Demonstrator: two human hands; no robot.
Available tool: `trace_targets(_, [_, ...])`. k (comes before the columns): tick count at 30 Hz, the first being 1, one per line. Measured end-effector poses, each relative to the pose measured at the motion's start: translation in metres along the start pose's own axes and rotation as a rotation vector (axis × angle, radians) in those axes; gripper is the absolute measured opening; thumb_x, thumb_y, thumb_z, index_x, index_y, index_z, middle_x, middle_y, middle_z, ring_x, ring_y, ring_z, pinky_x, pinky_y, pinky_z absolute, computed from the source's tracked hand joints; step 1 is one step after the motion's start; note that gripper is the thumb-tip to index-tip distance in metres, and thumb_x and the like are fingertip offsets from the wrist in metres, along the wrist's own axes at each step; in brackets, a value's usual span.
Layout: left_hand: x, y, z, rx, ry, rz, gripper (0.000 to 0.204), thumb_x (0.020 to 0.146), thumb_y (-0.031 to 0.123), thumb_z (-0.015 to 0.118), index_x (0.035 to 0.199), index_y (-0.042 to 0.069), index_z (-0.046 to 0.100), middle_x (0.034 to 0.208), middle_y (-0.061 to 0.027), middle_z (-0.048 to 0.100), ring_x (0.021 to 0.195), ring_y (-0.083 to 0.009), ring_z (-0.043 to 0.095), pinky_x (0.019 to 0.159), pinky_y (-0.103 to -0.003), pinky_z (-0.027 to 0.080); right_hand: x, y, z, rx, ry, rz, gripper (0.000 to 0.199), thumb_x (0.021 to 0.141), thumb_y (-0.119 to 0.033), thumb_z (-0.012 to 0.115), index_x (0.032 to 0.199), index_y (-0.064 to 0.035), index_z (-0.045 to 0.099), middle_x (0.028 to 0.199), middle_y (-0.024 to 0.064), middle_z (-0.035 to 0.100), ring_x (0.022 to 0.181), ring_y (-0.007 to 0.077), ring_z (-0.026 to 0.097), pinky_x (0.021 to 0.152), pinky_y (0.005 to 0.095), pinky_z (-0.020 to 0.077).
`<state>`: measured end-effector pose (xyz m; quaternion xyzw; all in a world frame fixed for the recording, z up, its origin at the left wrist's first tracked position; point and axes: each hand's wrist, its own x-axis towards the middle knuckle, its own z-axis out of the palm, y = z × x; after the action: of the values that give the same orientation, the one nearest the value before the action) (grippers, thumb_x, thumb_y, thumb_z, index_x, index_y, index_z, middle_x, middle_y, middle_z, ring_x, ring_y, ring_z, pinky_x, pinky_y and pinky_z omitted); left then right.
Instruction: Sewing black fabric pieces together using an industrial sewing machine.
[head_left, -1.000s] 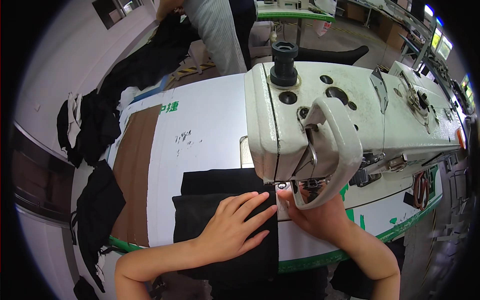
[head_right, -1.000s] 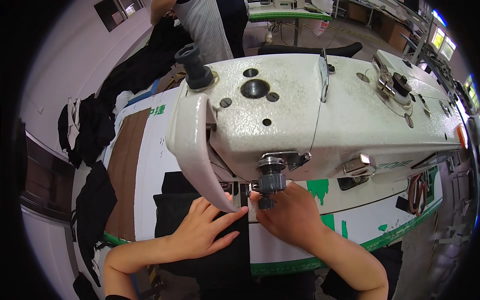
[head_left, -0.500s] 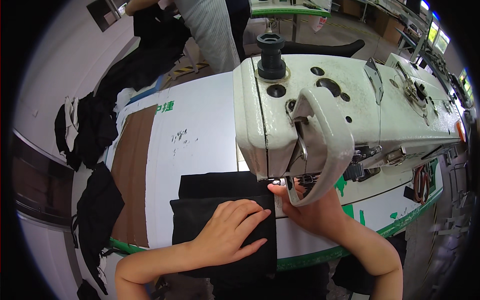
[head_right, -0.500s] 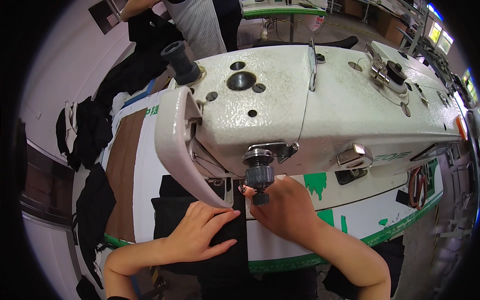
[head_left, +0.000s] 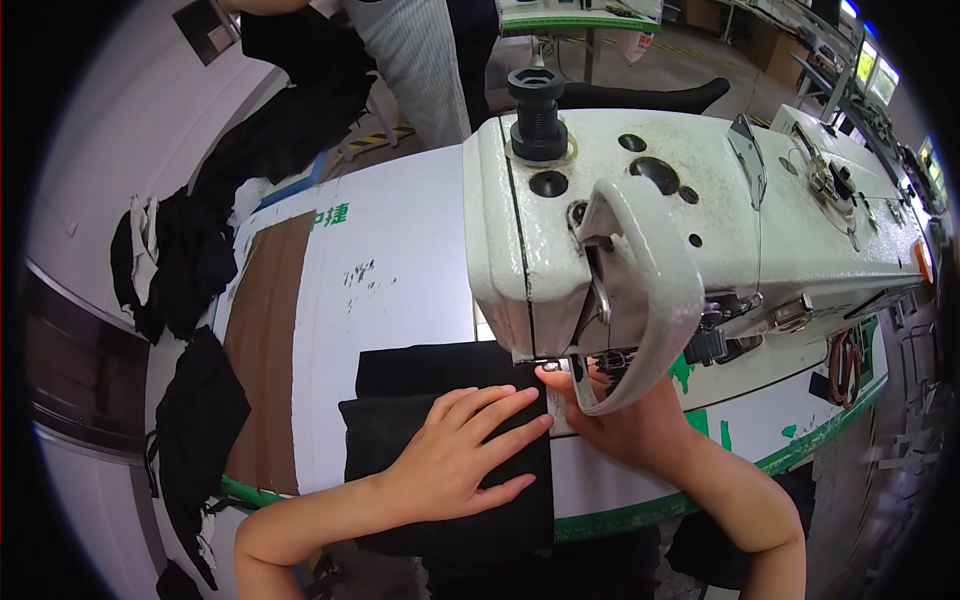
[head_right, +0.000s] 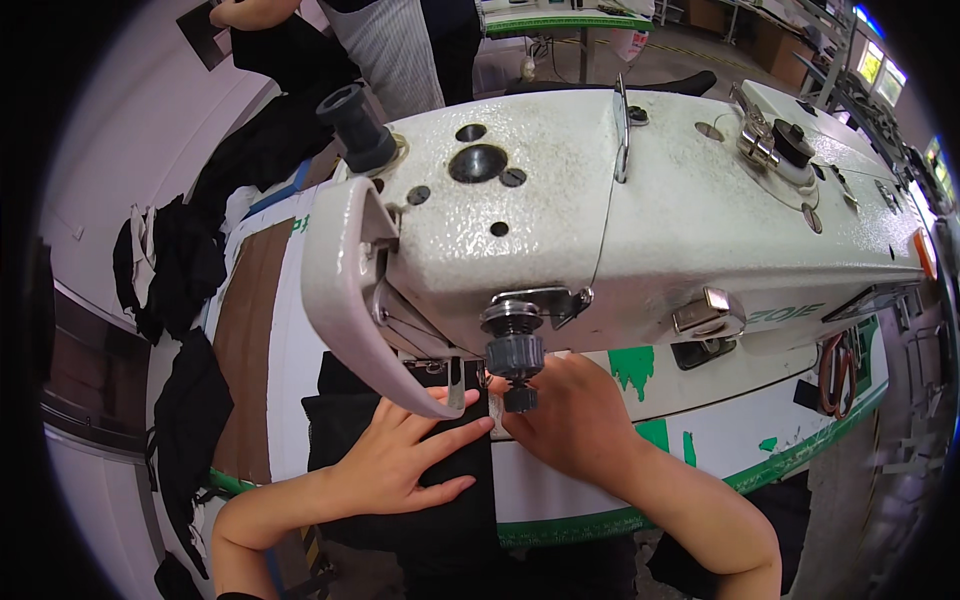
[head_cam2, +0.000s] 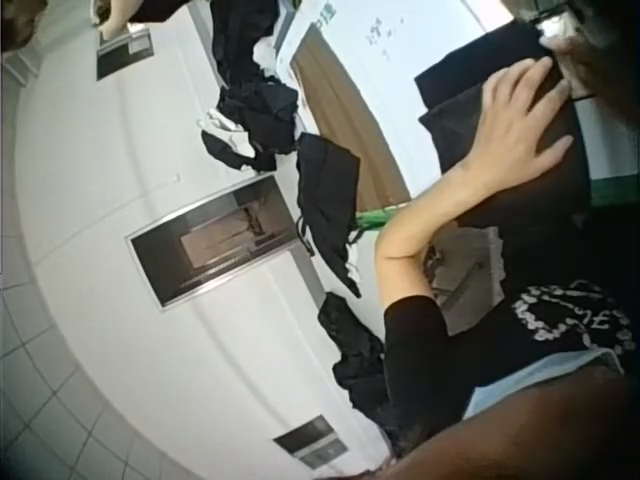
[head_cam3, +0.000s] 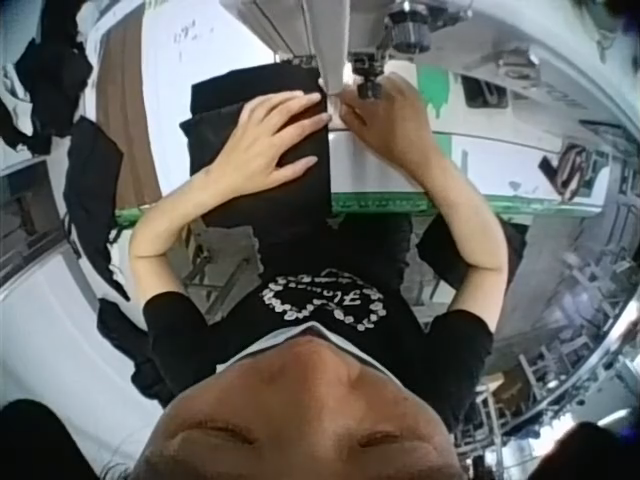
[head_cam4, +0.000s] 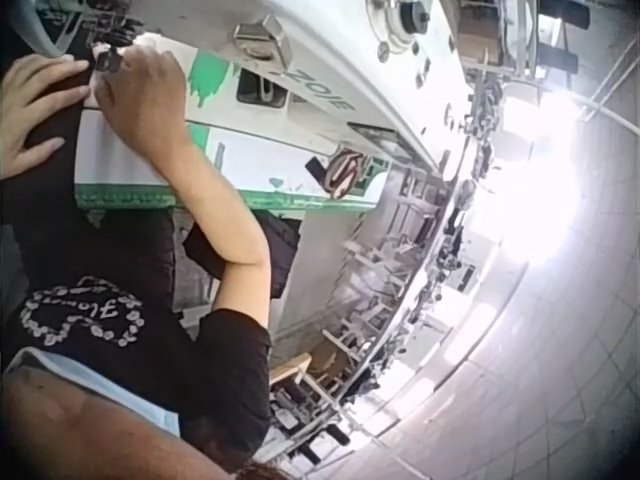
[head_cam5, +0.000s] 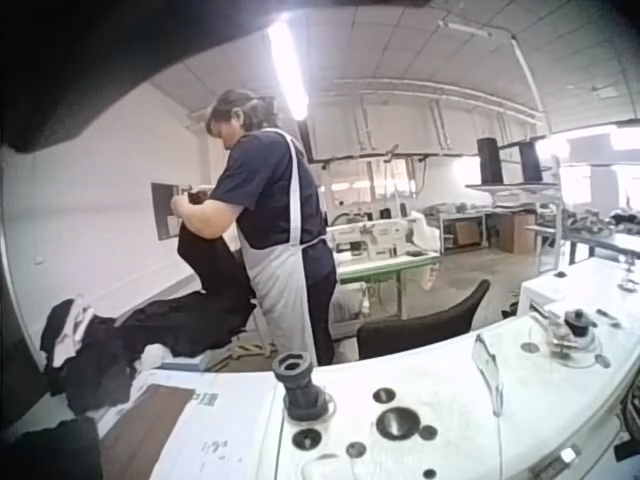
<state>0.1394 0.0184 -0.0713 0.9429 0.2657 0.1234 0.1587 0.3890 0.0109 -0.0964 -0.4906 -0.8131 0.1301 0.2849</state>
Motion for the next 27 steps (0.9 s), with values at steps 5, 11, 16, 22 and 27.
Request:
trace_targets(5, [0.006, -0.005, 0.003, -0.037, 0.014, -0.022, 0.06, 0.088, 0.037, 0.072, 0.141, 0.015, 0.057, 0.147, -0.0119, 0.049, 0.134, -0.032, 0.046, 0.107, -0.048, 0.037, -0.005, 0.003, -0.004, -0.068, 0.038, -0.084, 0.031, 0.077, -0.02, 0.076, 0.107, -0.018, 0.069, 0.089, 0.0072, 0.06, 0.081, 0.0286, 0.062, 0.07, 0.0427, 0.0496])
trace_targets(11, [0.02, -0.014, 0.0, -0.016, 0.012, -0.044, 0.056, 0.086, 0.035, 0.074, 0.136, 0.013, 0.06, 0.136, -0.0125, 0.053, 0.128, -0.033, 0.048, 0.105, -0.047, 0.039, -0.006, 0.003, -0.005, -0.088, 0.024, -0.075, 0.021, 0.076, -0.021, 0.076, 0.093, -0.0114, 0.067, 0.085, 0.008, 0.058, 0.08, 0.0289, 0.062, 0.069, 0.0428, 0.0494])
trace_targets(16, [0.021, -0.019, -0.004, -0.09, 0.105, -0.057, 0.045, 0.086, 0.028, 0.074, 0.123, 0.004, 0.061, 0.121, -0.0148, 0.055, 0.121, -0.0343, 0.052, 0.102, -0.045, 0.039, -0.004, -0.001, -0.006, -0.084, -0.002, -0.048, 0.019, 0.076, -0.021, 0.075, 0.09, -0.0112, 0.066, 0.084, 0.0085, 0.058, 0.078, 0.0287, 0.061, 0.068, 0.0431, 0.0483])
trace_targets(22, [0.031, -0.035, -0.007, 0.052, 0.208, -0.082, 0.023, 0.094, 0.02, 0.063, 0.107, 0.001, 0.059, 0.115, -0.0142, 0.056, 0.116, -0.0335, 0.052, 0.097, -0.044, 0.038, -0.002, -0.004, -0.008, -0.045, -0.053, -0.024, 0.025, 0.077, -0.021, 0.075, 0.102, -0.0208, 0.072, 0.085, 0.0068, 0.058, 0.078, 0.0285, 0.061, 0.068, 0.043, 0.0473])
trace_targets(27, [0.032, -0.035, 0.002, 0.22, 0.203, -0.083, 0.027, 0.092, 0.025, 0.067, 0.104, 0.002, 0.06, 0.115, -0.015, 0.055, 0.115, -0.0327, 0.051, 0.096, -0.045, 0.038, -0.002, -0.002, -0.008, -0.023, -0.061, -0.017, 0.025, 0.078, -0.021, 0.075, 0.103, -0.0221, 0.073, 0.085, 0.0052, 0.059, 0.078, 0.0281, 0.061, 0.068, 0.0429, 0.0474])
